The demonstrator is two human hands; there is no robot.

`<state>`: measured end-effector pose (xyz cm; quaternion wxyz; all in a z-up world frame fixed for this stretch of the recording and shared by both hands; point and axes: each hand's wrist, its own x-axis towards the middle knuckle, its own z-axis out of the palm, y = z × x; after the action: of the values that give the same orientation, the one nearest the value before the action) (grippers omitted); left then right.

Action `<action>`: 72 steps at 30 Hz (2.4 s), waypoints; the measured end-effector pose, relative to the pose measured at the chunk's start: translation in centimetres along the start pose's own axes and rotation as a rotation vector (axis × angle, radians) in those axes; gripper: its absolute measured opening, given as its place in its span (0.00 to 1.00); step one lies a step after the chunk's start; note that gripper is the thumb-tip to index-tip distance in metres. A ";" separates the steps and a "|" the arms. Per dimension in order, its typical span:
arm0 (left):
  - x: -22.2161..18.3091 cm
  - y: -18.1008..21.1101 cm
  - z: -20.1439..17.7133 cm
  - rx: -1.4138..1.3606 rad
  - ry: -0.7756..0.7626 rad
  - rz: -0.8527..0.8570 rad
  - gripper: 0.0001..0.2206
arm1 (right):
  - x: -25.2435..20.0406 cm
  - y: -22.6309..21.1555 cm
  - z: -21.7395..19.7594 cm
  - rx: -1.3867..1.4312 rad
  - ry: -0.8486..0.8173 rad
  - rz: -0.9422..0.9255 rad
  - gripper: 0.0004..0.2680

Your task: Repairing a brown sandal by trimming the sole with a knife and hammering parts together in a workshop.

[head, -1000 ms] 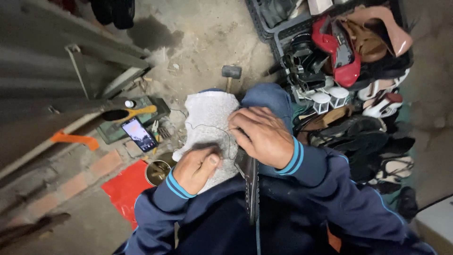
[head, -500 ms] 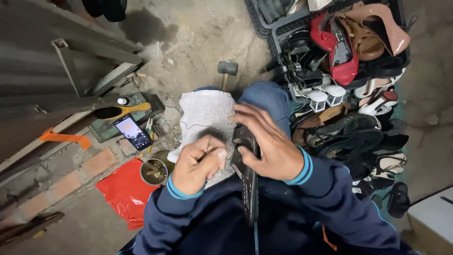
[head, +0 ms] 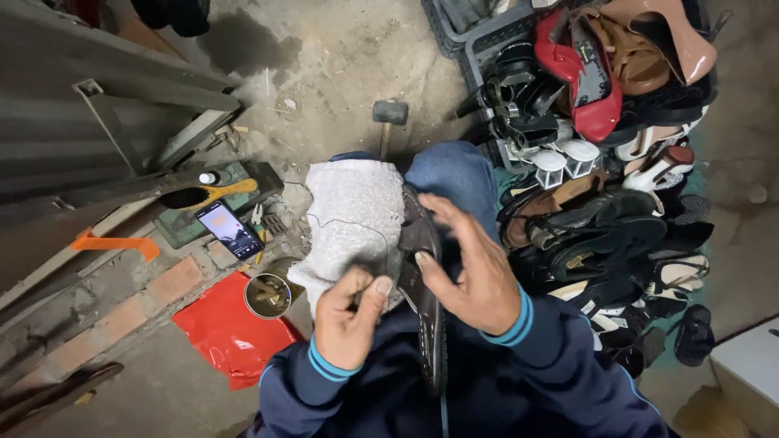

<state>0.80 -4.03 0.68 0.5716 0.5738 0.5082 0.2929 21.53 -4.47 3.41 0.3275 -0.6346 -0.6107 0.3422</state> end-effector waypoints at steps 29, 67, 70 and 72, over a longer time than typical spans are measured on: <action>2.5 0.0 -0.3 0.405 -0.102 0.191 0.16 | -8.7 6.4 1.5 -0.445 0.013 -0.805 0.15; 7.1 1.5 5.2 0.418 -0.073 0.368 0.08 | -9.8 3.0 -2.1 -0.221 0.429 -0.200 0.32; 7.2 1.9 5.1 0.411 -0.064 0.406 0.08 | -10.0 3.3 -2.2 -0.189 0.425 -0.182 0.33; 7.1 2.1 4.9 0.384 -0.077 0.395 0.09 | -10.1 3.6 -2.3 -0.196 0.424 -0.198 0.33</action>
<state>8.02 1.12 0.05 0.4030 0.7703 0.4108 0.2749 25.20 -14.68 2.03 0.4170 -0.6579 -0.6180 0.1068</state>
